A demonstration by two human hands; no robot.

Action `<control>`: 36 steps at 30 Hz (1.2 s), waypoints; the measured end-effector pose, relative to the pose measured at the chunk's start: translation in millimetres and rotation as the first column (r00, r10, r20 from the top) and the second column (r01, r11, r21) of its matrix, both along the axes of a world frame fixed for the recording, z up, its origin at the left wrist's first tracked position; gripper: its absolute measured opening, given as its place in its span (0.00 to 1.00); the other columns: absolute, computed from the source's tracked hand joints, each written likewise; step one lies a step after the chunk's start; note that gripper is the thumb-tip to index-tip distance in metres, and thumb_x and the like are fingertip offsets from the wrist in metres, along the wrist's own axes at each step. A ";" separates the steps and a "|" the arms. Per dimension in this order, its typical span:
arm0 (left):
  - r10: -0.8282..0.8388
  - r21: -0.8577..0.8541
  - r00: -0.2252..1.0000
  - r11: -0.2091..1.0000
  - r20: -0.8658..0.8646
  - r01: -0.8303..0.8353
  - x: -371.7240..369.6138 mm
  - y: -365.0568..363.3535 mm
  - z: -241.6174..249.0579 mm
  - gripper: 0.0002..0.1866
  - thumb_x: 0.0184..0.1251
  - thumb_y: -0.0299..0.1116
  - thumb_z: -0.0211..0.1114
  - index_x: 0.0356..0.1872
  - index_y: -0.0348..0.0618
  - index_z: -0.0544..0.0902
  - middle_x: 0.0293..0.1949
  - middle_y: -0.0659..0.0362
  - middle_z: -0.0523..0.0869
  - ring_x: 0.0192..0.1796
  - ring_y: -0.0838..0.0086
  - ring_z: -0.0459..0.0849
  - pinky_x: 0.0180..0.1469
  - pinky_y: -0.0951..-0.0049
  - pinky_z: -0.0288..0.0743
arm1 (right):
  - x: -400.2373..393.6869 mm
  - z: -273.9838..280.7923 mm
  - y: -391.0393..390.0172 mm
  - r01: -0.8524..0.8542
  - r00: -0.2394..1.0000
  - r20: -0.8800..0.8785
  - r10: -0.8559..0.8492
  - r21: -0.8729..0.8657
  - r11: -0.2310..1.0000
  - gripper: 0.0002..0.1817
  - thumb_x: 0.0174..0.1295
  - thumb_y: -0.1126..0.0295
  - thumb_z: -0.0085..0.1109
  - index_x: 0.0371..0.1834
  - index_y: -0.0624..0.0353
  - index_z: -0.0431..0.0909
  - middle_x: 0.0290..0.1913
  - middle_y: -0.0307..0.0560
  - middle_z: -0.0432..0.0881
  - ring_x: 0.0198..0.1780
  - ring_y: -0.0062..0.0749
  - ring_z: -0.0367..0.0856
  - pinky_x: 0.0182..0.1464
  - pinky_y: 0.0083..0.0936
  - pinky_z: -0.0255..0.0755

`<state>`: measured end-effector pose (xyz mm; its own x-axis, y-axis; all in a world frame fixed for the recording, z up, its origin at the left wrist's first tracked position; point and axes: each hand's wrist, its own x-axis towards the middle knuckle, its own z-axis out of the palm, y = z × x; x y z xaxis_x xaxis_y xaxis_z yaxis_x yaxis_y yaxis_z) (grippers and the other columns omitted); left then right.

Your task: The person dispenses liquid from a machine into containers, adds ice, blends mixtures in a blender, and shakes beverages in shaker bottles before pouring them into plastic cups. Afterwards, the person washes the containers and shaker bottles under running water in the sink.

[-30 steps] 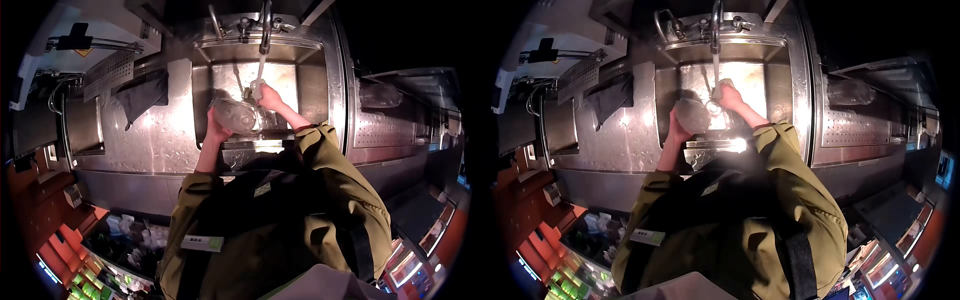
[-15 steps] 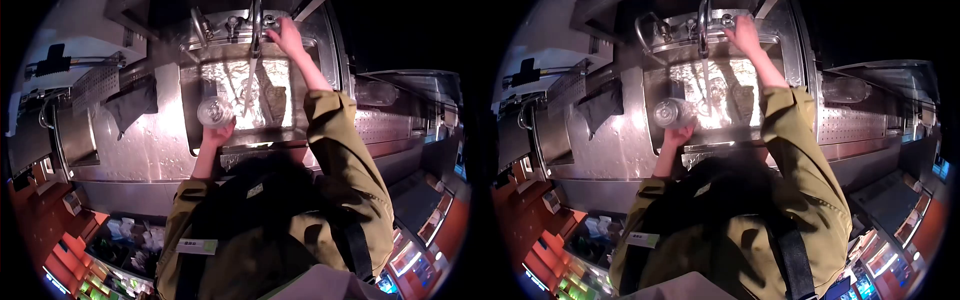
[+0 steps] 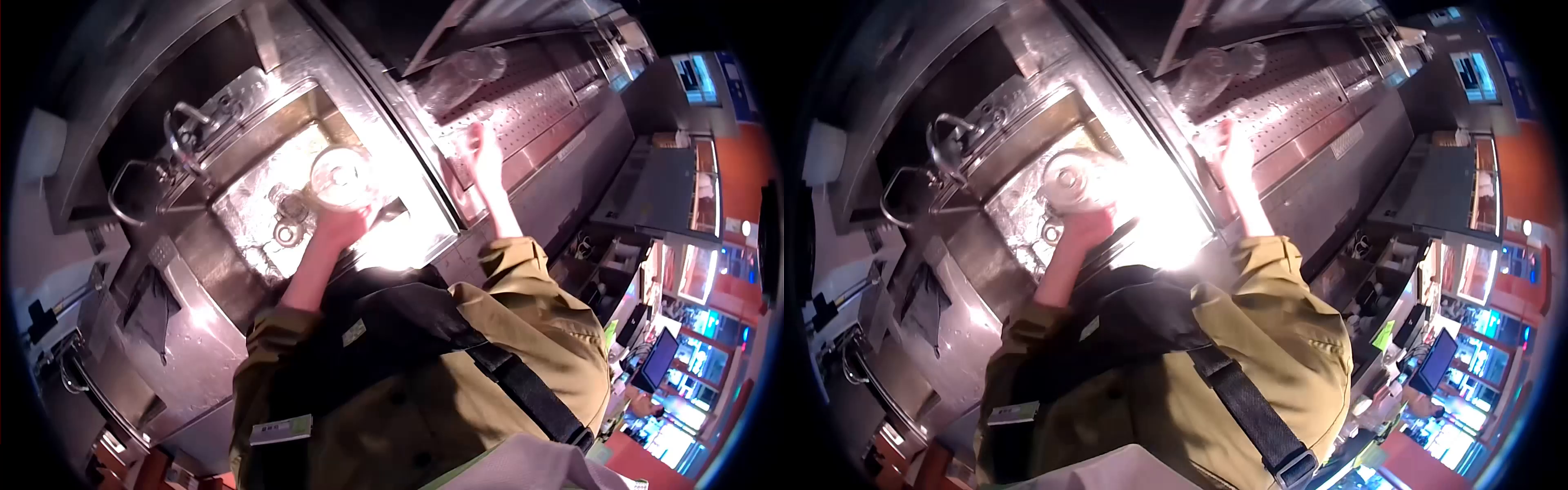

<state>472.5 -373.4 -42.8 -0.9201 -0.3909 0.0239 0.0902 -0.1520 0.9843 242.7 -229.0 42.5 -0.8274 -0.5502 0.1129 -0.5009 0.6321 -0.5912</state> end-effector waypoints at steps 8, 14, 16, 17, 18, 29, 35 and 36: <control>-0.116 0.898 0.967 0.409 0.226 -0.161 -135.9 67.5 43.0 0.43 0.52 0.70 0.48 0.60 0.46 0.64 0.54 0.53 0.71 0.54 0.63 0.70 0.53 0.62 0.69 | -197.9 -23.8 6.2 -0.019 0.890 -0.449 -0.076 -0.203 0.979 0.27 0.47 0.60 0.65 0.50 0.61 0.71 0.41 0.56 0.77 0.46 0.52 0.73 0.50 0.40 0.67; -0.033 0.861 0.998 0.509 0.045 -0.022 -206.7 97.0 -7.7 0.40 0.53 0.71 0.47 0.59 0.51 0.67 0.59 0.54 0.69 0.57 0.61 0.71 0.57 0.61 0.67 | -294.9 -67.7 -49.9 -0.154 0.842 -0.516 0.158 0.052 0.987 0.31 0.49 0.53 0.61 0.56 0.55 0.69 0.50 0.52 0.75 0.50 0.50 0.73 0.52 0.38 0.68; -0.108 0.984 0.994 0.179 0.030 -0.010 -232.7 91.2 -41.7 0.46 0.54 0.73 0.41 0.62 0.41 0.60 0.59 0.47 0.68 0.59 0.58 0.70 0.61 0.59 0.64 | -296.7 -77.5 -48.3 -0.229 0.840 -0.495 0.223 0.050 0.972 0.29 0.54 0.53 0.58 0.55 0.60 0.69 0.53 0.55 0.74 0.53 0.48 0.73 0.53 0.37 0.68; -0.066 0.973 0.997 0.225 -0.031 0.045 -224.5 92.2 -4.9 0.50 0.57 0.72 0.36 0.64 0.31 0.54 0.59 0.40 0.67 0.62 0.57 0.68 0.65 0.58 0.60 | -296.7 -72.6 -47.3 -0.190 0.822 -0.491 0.289 0.242 0.951 0.25 0.59 0.56 0.53 0.55 0.60 0.70 0.52 0.51 0.75 0.52 0.41 0.75 0.51 0.31 0.70; -0.188 0.994 0.977 0.055 0.105 -0.097 -217.1 84.0 19.8 0.53 0.55 0.73 0.36 0.63 0.27 0.53 0.58 0.37 0.67 0.61 0.56 0.69 0.65 0.58 0.60 | -295.0 -70.4 -45.1 -0.197 0.834 -0.458 0.306 0.270 0.942 0.23 0.60 0.57 0.53 0.54 0.62 0.70 0.50 0.51 0.76 0.49 0.40 0.75 0.50 0.31 0.71; 0.710 -0.699 0.210 0.702 0.672 -0.138 93.1 -32.0 -116.8 0.14 0.55 0.40 0.59 0.39 0.44 0.82 0.39 0.48 0.82 0.39 0.58 0.80 0.42 0.66 0.76 | -49.0 0.2 108.9 0.015 0.970 -0.196 -0.146 -0.547 0.837 0.09 0.62 0.73 0.52 0.43 0.65 0.73 0.29 0.41 0.75 0.23 0.20 0.66 0.22 0.15 0.60; 0.377 -0.599 0.466 0.495 0.800 0.629 62.4 -1.5 -186.4 0.16 0.55 0.34 0.56 0.45 0.41 0.79 0.48 0.45 0.76 0.39 0.59 0.80 0.40 0.67 0.76 | 116.4 -10.3 -130.8 -0.551 0.756 0.235 0.611 -0.275 0.788 0.22 0.54 0.73 0.61 0.53 0.64 0.70 0.50 0.55 0.74 0.53 0.39 0.73 0.55 0.33 0.67; 0.344 -0.583 0.471 0.445 0.812 0.680 55.6 1.2 -195.0 0.17 0.55 0.33 0.56 0.46 0.40 0.78 0.49 0.44 0.75 0.39 0.59 0.80 0.39 0.67 0.76 | 125.0 -21.0 -183.4 -0.615 0.706 0.168 0.687 -0.334 0.714 0.27 0.54 0.67 0.62 0.57 0.63 0.67 0.53 0.57 0.71 0.58 0.44 0.69 0.59 0.36 0.63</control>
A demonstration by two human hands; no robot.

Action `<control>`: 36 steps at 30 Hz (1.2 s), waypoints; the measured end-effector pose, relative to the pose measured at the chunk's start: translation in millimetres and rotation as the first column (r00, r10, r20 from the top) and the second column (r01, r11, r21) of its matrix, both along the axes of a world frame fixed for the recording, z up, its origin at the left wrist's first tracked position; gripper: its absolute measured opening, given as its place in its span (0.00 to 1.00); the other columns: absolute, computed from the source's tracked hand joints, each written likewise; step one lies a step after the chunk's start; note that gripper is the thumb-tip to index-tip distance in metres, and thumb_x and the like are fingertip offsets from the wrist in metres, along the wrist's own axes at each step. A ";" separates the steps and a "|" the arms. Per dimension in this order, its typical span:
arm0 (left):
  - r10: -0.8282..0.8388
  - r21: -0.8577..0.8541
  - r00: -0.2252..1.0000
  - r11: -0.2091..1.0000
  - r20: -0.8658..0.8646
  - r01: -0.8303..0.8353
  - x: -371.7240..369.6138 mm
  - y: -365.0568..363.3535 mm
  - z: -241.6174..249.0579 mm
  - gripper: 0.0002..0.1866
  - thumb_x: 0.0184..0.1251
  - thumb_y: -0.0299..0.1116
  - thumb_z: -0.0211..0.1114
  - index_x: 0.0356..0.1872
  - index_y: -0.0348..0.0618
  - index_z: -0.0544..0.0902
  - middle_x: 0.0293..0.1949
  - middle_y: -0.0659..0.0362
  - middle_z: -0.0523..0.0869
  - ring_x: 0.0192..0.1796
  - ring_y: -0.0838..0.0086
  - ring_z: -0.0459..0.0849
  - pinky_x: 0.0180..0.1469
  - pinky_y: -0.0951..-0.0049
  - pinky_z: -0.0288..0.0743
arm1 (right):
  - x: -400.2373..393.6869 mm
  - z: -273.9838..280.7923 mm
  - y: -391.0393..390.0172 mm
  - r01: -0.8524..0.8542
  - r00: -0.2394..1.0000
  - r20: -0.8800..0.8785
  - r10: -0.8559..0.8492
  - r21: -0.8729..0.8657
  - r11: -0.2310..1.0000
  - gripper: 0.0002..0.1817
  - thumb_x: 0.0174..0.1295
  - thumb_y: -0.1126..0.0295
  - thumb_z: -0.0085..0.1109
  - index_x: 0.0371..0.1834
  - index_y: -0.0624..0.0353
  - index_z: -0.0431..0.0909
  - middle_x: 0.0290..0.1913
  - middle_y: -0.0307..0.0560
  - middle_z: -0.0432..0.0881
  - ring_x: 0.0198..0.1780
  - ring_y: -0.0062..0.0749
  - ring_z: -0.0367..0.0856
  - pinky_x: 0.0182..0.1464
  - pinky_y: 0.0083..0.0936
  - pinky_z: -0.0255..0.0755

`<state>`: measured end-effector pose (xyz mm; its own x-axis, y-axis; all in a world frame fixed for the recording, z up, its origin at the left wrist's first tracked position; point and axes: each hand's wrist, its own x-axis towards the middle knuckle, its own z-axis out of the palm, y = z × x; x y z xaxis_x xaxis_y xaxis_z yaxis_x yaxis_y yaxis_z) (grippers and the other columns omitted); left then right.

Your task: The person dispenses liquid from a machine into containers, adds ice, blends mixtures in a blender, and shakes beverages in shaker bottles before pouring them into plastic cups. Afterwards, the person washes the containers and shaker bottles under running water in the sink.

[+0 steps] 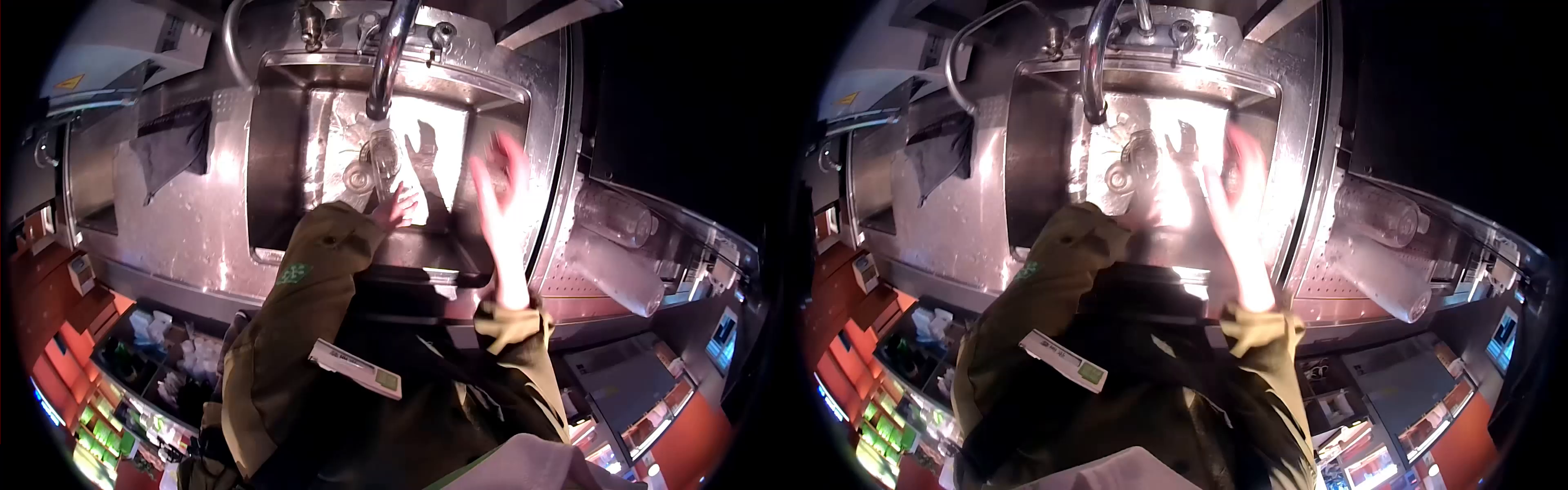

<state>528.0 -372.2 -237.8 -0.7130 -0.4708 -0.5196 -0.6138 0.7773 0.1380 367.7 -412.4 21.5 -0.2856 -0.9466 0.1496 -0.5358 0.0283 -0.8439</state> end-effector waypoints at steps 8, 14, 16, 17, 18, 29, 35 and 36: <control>-0.360 -0.415 0.925 0.864 -0.117 0.284 3.1 -49.4 44.8 0.22 0.56 0.24 0.52 0.54 0.36 0.74 0.60 0.40 0.67 0.38 0.61 0.80 0.36 0.69 0.77 | 18.0 -51.1 -162.4 -0.015 0.861 -0.507 0.042 0.057 0.998 0.30 0.57 0.67 0.54 0.63 0.64 0.58 0.40 0.66 0.78 0.42 0.56 0.78 0.44 0.40 0.72; 0.436 0.215 0.713 0.898 -0.549 -0.384 48.4 -102.2 66.0 0.10 0.54 0.27 0.57 0.35 0.30 0.78 0.33 0.42 0.80 0.32 0.54 0.81 0.36 0.61 0.77 | -13.7 -50.9 -172.6 -0.129 0.806 -0.570 0.161 0.097 0.987 0.28 0.60 0.71 0.50 0.65 0.44 0.60 0.53 0.57 0.74 0.52 0.51 0.74 0.51 0.38 0.70; 0.605 0.368 0.682 0.795 -0.412 -0.483 61.9 -117.7 117.7 0.09 0.52 0.26 0.58 0.34 0.31 0.77 0.35 0.43 0.80 0.37 0.56 0.81 0.40 0.62 0.77 | -10.5 -40.3 -167.9 -0.137 0.836 -0.518 0.183 0.126 0.982 0.27 0.60 0.70 0.51 0.65 0.48 0.59 0.54 0.58 0.73 0.54 0.50 0.72 0.54 0.37 0.68; 0.654 0.397 0.734 0.732 -0.184 -0.554 64.5 -123.5 160.3 0.11 0.50 0.25 0.59 0.36 0.31 0.77 0.39 0.43 0.80 0.41 0.57 0.81 0.43 0.63 0.76 | -8.5 -35.2 -164.5 -0.143 0.849 -0.490 0.195 0.141 0.980 0.27 0.61 0.70 0.51 0.65 0.49 0.59 0.55 0.58 0.73 0.56 0.50 0.71 0.55 0.37 0.68; 0.529 0.282 0.775 0.846 -0.345 -0.452 74.9 -123.7 137.3 0.11 0.51 0.23 0.56 0.37 0.31 0.77 0.41 0.43 0.80 0.41 0.53 0.81 0.44 0.60 0.75 | -6.9 -35.7 -158.2 -0.111 0.860 -0.497 0.119 0.046 0.993 0.27 0.61 0.69 0.51 0.65 0.51 0.60 0.56 0.58 0.72 0.56 0.50 0.71 0.56 0.37 0.67; 0.556 0.227 0.491 0.784 -0.671 -0.578 101.7 -126.7 171.5 0.15 0.48 0.22 0.56 0.39 0.35 0.81 0.33 0.44 0.82 0.33 0.56 0.83 0.38 0.64 0.77 | 27.1 -107.4 18.0 -0.375 0.925 0.258 0.279 0.505 0.777 0.42 0.49 0.80 0.59 0.69 0.55 0.50 0.62 0.59 0.64 0.63 0.44 0.64 0.64 0.33 0.61; 0.953 0.886 -0.102 -0.304 0.287 -0.351 135.7 -153.7 166.4 0.14 0.54 0.15 0.51 0.44 0.29 0.76 0.41 0.48 0.80 0.41 0.63 0.82 0.39 0.66 0.82 | 13.2 -116.3 34.0 -0.600 0.799 0.495 0.341 0.623 0.502 0.58 0.40 0.66 0.74 0.71 0.55 0.40 0.70 0.58 0.49 0.71 0.44 0.48 0.70 0.36 0.47; 0.894 0.868 -0.119 -0.448 0.432 -0.215 138.5 -151.9 156.5 0.14 0.55 0.15 0.50 0.44 0.29 0.75 0.43 0.47 0.78 0.42 0.62 0.81 0.41 0.65 0.82 | 10.2 -105.5 37.4 -0.566 0.819 0.470 0.328 0.573 0.592 0.56 0.39 0.65 0.74 0.70 0.58 0.45 0.69 0.58 0.52 0.69 0.44 0.52 0.68 0.36 0.52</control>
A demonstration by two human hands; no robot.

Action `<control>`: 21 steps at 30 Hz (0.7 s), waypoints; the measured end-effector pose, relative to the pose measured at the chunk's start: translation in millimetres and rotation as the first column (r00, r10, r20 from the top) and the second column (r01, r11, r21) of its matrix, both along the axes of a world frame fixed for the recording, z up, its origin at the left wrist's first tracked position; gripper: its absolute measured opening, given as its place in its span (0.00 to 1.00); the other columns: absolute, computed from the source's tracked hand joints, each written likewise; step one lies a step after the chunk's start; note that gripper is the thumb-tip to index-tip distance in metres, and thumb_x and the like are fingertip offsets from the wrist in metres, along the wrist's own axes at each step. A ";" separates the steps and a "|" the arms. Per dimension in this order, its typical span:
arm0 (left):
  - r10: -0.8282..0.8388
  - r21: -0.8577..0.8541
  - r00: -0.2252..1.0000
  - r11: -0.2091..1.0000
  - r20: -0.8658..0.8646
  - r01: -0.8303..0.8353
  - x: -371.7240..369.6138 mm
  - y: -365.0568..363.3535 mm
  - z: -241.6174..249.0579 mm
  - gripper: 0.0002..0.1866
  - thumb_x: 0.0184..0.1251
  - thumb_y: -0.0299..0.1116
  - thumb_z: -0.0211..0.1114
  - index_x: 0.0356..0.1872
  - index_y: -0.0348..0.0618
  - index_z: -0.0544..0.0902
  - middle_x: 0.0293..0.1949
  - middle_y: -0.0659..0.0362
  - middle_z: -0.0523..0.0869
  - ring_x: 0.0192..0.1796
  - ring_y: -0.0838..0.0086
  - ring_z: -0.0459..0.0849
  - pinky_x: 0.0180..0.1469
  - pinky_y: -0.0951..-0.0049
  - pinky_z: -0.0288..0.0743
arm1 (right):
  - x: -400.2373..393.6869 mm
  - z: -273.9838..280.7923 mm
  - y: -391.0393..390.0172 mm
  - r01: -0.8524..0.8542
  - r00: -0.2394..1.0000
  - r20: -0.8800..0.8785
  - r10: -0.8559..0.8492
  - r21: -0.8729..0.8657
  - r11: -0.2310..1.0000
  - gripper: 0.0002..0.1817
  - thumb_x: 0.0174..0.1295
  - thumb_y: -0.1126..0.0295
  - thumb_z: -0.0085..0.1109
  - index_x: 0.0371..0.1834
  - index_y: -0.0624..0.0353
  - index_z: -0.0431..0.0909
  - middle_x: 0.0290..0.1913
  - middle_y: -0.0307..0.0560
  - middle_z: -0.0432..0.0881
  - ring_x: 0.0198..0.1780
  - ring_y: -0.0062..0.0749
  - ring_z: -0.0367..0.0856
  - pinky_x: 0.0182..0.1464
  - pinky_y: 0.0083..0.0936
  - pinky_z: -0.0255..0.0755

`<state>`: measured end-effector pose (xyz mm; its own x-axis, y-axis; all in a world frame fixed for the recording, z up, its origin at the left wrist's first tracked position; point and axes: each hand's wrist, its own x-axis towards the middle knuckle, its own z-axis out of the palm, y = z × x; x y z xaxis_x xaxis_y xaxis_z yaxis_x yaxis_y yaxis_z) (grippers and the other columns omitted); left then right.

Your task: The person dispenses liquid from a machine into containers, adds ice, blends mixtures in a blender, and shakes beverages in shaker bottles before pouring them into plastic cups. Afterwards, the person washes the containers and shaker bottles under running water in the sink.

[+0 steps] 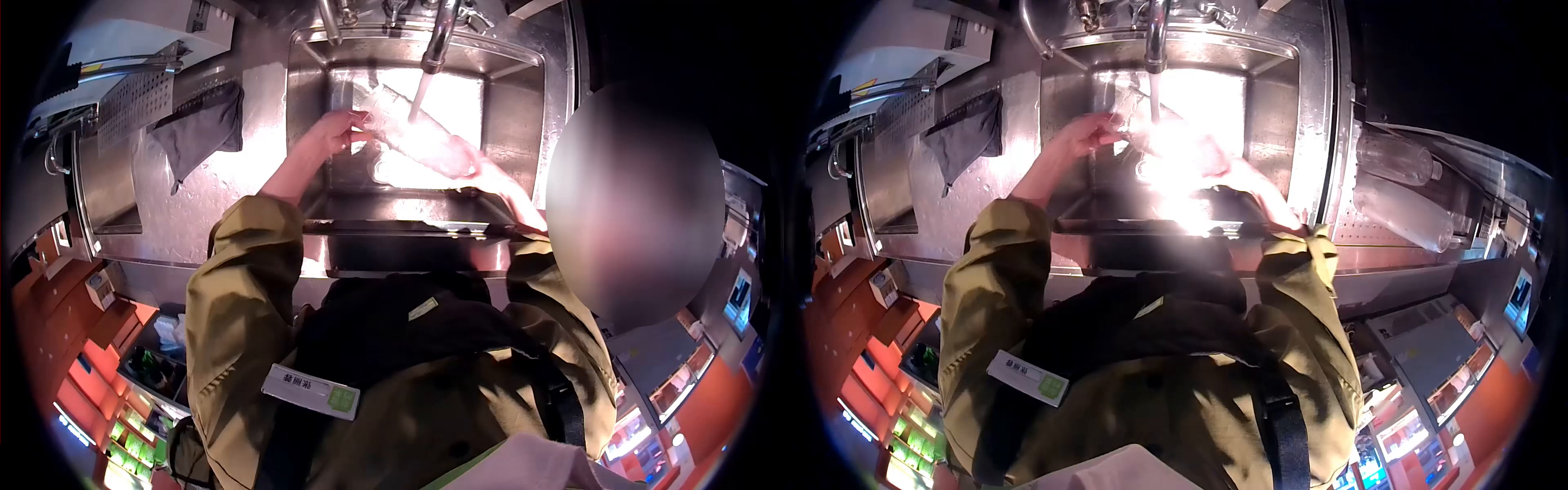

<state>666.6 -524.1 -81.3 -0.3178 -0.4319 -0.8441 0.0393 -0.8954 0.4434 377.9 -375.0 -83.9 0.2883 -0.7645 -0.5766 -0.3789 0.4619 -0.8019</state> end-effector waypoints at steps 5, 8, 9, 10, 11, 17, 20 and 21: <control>0.315 0.501 0.887 0.858 -0.339 -0.114 -4.3 52.8 -85.2 0.14 0.63 0.22 0.49 0.49 0.29 0.70 0.47 0.47 0.76 0.42 0.55 0.79 0.51 0.59 0.78 | -36.1 42.1 15.1 0.194 0.944 -0.218 -0.247 -0.240 0.951 0.45 0.41 0.58 0.72 0.62 0.63 0.60 0.56 0.59 0.65 0.55 0.43 0.71 0.52 0.32 0.71; 0.209 0.489 0.925 0.872 -0.317 -0.029 -6.3 106.6 -124.7 0.15 0.60 0.26 0.50 0.49 0.32 0.71 0.45 0.47 0.77 0.40 0.57 0.80 0.47 0.60 0.77 | -23.5 98.9 7.7 -0.200 0.672 -0.736 -0.078 -0.282 0.938 0.42 0.45 0.50 0.66 0.59 0.63 0.62 0.51 0.58 0.68 0.50 0.47 0.73 0.48 0.38 0.72; 0.069 0.390 0.955 0.920 -0.288 0.051 -4.5 124.7 -141.9 0.16 0.60 0.27 0.50 0.48 0.33 0.71 0.44 0.47 0.77 0.39 0.58 0.80 0.45 0.60 0.77 | -17.3 104.4 9.5 -0.267 0.588 -0.806 -0.058 -0.261 0.928 0.41 0.46 0.46 0.63 0.57 0.64 0.64 0.49 0.57 0.69 0.48 0.48 0.73 0.48 0.40 0.71; -0.273 0.072 0.946 0.955 -0.173 0.288 -4.2 136.1 -161.8 0.16 0.59 0.28 0.51 0.48 0.34 0.71 0.43 0.47 0.78 0.39 0.58 0.80 0.44 0.60 0.76 | -9.1 107.4 11.2 -0.351 0.534 -0.836 -0.125 -0.354 0.867 0.42 0.45 0.43 0.62 0.56 0.65 0.65 0.47 0.57 0.71 0.48 0.48 0.74 0.48 0.39 0.71; -0.640 -0.228 0.744 0.708 0.195 0.668 -13.9 136.2 -180.2 0.17 0.58 0.29 0.51 0.48 0.35 0.72 0.42 0.48 0.78 0.38 0.59 0.80 0.42 0.61 0.76 | -4.2 113.1 15.0 -0.434 0.459 -0.866 -0.199 -0.414 0.800 0.43 0.45 0.39 0.61 0.54 0.66 0.66 0.45 0.57 0.73 0.47 0.49 0.75 0.48 0.38 0.70; 0.052 0.261 -0.258 -0.311 0.965 0.914 -21.1 155.6 -277.1 0.19 0.54 0.36 0.53 0.48 0.41 0.74 0.37 0.49 0.81 0.34 0.63 0.81 0.33 0.63 0.74 | -22.4 211.5 57.4 0.049 0.482 -0.657 -0.580 -0.640 0.767 0.44 0.39 0.47 0.70 0.55 0.68 0.65 0.50 0.59 0.73 0.51 0.47 0.75 0.52 0.35 0.70; -0.227 -0.198 0.217 0.106 0.949 0.975 -12.2 126.3 -221.7 0.18 0.57 0.40 0.55 0.46 0.43 0.75 0.36 0.49 0.81 0.38 0.63 0.81 0.34 0.63 0.74 | -45.5 247.3 85.2 0.181 0.333 -0.595 -0.732 -0.721 0.668 0.44 0.42 0.55 0.71 0.60 0.69 0.62 0.53 0.58 0.72 0.55 0.44 0.71 0.59 0.37 0.64; -0.195 -0.352 0.458 0.411 0.867 0.841 -7.3 123.9 -209.3 0.17 0.60 0.42 0.54 0.45 0.42 0.76 0.37 0.48 0.81 0.40 0.63 0.81 0.37 0.64 0.74 | -56.7 248.1 88.4 0.230 0.292 -0.559 -0.776 -0.747 0.624 0.43 0.42 0.58 0.72 0.60 0.67 0.62 0.54 0.57 0.72 0.56 0.42 0.71 0.60 0.36 0.63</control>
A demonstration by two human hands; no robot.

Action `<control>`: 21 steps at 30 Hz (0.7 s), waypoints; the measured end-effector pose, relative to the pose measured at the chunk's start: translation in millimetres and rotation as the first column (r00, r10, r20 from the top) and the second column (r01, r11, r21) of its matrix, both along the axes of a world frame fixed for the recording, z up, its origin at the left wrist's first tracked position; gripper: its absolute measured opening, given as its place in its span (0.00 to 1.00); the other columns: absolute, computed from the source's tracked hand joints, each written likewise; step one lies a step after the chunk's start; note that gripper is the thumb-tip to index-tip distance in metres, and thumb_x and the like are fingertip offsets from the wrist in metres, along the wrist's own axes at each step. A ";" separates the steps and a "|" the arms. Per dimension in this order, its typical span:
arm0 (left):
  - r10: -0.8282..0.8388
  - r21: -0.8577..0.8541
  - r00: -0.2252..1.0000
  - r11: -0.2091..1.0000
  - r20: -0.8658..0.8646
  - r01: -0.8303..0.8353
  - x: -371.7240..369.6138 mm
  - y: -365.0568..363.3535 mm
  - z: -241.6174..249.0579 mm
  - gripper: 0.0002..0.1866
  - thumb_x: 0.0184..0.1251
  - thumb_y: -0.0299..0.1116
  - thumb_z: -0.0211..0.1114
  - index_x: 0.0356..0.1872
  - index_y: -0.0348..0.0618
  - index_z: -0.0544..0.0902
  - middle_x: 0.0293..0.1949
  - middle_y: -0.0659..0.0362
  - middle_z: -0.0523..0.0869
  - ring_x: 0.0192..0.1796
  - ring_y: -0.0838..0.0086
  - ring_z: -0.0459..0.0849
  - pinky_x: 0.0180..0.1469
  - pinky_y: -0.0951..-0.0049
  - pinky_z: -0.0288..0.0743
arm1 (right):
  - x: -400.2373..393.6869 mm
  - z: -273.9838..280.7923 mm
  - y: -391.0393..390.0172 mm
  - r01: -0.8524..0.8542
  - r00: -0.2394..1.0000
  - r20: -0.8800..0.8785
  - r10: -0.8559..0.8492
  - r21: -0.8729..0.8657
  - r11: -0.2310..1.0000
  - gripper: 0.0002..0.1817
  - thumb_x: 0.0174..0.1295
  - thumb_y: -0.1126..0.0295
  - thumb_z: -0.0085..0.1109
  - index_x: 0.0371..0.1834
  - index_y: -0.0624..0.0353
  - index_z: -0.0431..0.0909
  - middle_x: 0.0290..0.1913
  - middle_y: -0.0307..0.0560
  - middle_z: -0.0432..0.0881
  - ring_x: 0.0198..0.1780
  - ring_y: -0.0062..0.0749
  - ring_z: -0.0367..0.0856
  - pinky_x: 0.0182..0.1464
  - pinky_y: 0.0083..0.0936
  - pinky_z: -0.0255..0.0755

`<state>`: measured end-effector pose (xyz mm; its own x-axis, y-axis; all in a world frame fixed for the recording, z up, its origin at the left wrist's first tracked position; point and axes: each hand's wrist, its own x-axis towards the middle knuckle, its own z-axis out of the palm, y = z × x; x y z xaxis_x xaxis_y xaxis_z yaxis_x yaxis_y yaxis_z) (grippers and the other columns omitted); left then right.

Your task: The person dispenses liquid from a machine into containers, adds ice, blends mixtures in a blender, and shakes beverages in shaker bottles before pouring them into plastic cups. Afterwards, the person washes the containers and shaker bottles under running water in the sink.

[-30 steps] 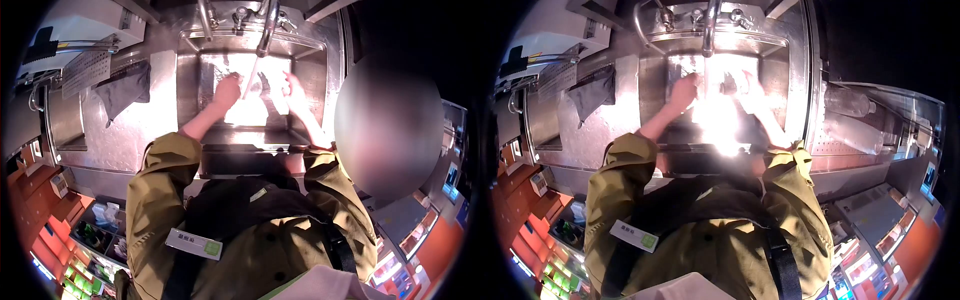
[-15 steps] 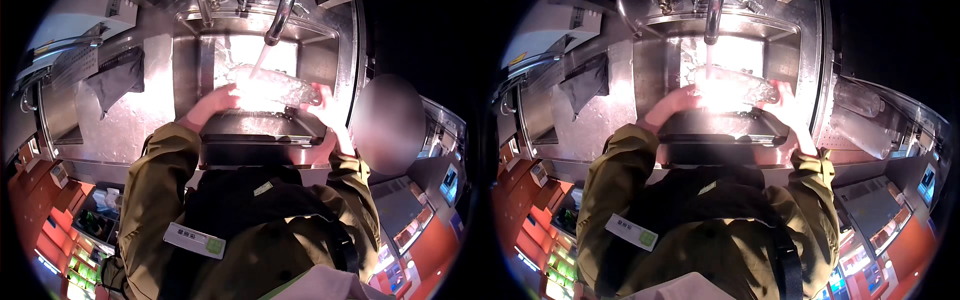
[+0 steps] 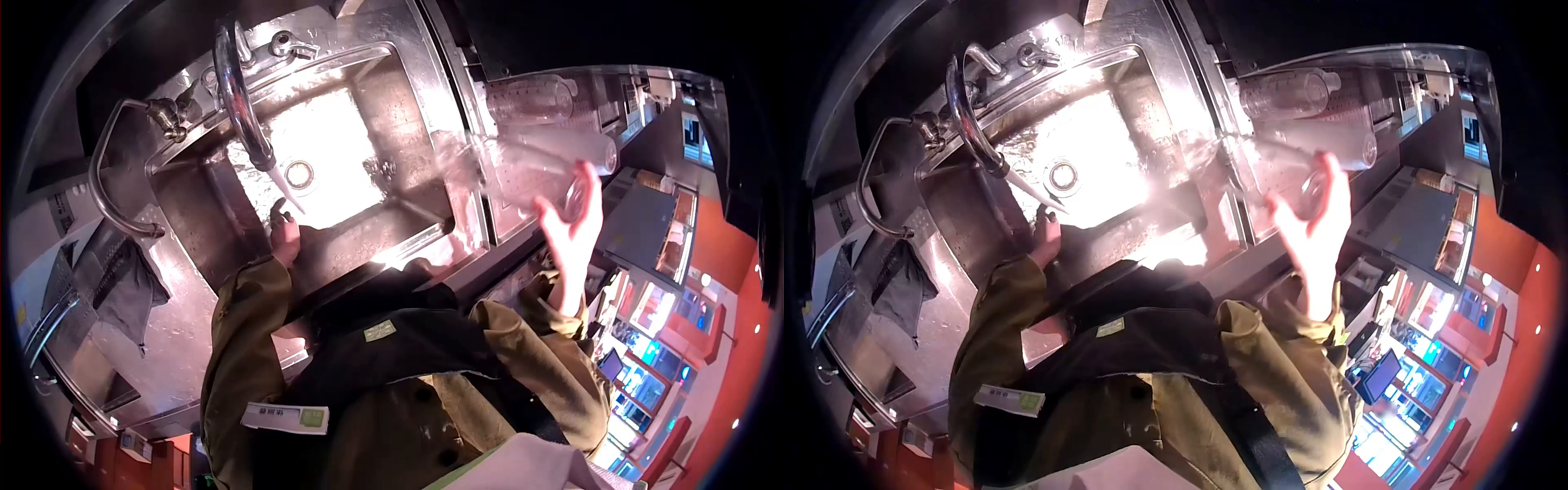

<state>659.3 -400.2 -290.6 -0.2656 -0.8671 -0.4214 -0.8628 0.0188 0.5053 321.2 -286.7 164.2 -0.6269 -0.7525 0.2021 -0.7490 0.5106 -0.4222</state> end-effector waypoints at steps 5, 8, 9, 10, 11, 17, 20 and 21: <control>-0.648 0.320 0.501 0.740 0.574 0.591 16.5 -22.9 2.1 0.54 0.37 0.52 0.75 0.67 0.49 0.53 0.55 0.50 0.72 0.57 0.60 0.70 0.53 0.57 0.68 | -48.0 0.6 -19.4 0.149 0.909 -0.412 -0.067 0.171 0.974 0.38 0.45 0.48 0.65 0.59 0.53 0.65 0.48 0.54 0.72 0.50 0.49 0.74 0.49 0.38 0.70; -0.417 0.063 0.470 0.796 0.778 0.603 24.7 -33.5 -27.7 0.53 0.38 0.48 0.75 0.66 0.44 0.52 0.53 0.50 0.72 0.55 0.61 0.71 0.52 0.61 0.68 | -65.4 -0.2 -37.0 0.351 0.882 -0.423 -0.208 0.294 0.889 0.36 0.51 0.46 0.61 0.61 0.51 0.65 0.54 0.60 0.67 0.53 0.50 0.71 0.54 0.36 0.67; -0.526 0.149 0.524 0.786 0.670 0.599 28.4 -34.8 -22.3 0.52 0.38 0.47 0.75 0.65 0.43 0.53 0.52 0.50 0.73 0.54 0.61 0.72 0.52 0.61 0.69 | -84.2 -9.3 -29.4 0.288 0.862 -0.489 -0.134 0.254 0.924 0.38 0.51 0.42 0.59 0.61 0.53 0.64 0.52 0.63 0.67 0.50 0.56 0.73 0.51 0.40 0.69; -0.566 0.192 0.556 0.785 0.609 0.589 33.8 -32.0 -19.1 0.51 0.38 0.47 0.74 0.64 0.43 0.54 0.51 0.50 0.73 0.53 0.60 0.73 0.51 0.61 0.69 | -89.9 -7.7 -33.3 0.368 0.850 -0.495 -0.180 0.313 0.875 0.38 0.52 0.41 0.56 0.61 0.55 0.64 0.53 0.63 0.68 0.52 0.55 0.73 0.53 0.40 0.68; -0.599 0.228 0.584 0.779 0.548 0.585 37.0 -29.7 -15.3 0.51 0.39 0.46 0.74 0.64 0.42 0.55 0.50 0.50 0.74 0.52 0.60 0.73 0.50 0.61 0.69 | -97.7 -9.1 -34.4 0.360 0.846 -0.508 -0.161 0.323 0.875 0.39 0.53 0.40 0.55 0.61 0.54 0.64 0.53 0.62 0.69 0.53 0.54 0.73 0.53 0.41 0.68; -0.461 0.414 0.887 0.805 -0.014 0.424 23.0 -37.3 25.8 0.45 0.40 0.42 0.73 0.60 0.39 0.59 0.42 0.49 0.78 0.45 0.59 0.77 0.45 0.61 0.72 | -115.9 -9.2 -38.9 0.501 0.760 -0.635 -0.135 0.442 0.744 0.39 0.55 0.35 0.47 0.62 0.52 0.64 0.54 0.58 0.73 0.54 0.52 0.74 0.54 0.41 0.69; -0.337 0.422 0.919 0.817 -0.204 0.393 -7.6 -48.4 59.2 0.42 0.40 0.41 0.72 0.58 0.38 0.61 0.39 0.48 0.79 0.41 0.58 0.79 0.43 0.61 0.73 | -69.1 -9.0 -66.0 0.250 0.668 -0.743 -0.039 0.175 0.952 0.30 0.58 0.45 0.54 0.57 0.53 0.71 0.55 0.56 0.74 0.54 0.47 0.75 0.54 0.39 0.70; -0.329 0.371 0.918 0.842 -0.223 0.392 -18.6 -45.9 70.3 0.41 0.40 0.40 0.72 0.58 0.37 0.62 0.38 0.48 0.80 0.40 0.58 0.80 0.42 0.61 0.73 | -41.2 -11.8 -85.4 0.075 0.836 -0.549 -0.003 0.110 0.991 0.25 0.57 0.53 0.59 0.54 0.56 0.73 0.55 0.55 0.73 0.55 0.45 0.73 0.55 0.37 0.69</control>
<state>640.7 -446.1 -220.3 -0.6114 -0.4626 -0.6421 -0.7511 0.0836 0.6549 280.0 -372.1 152.4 -0.4709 -0.7709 0.4289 -0.8172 0.5643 0.1169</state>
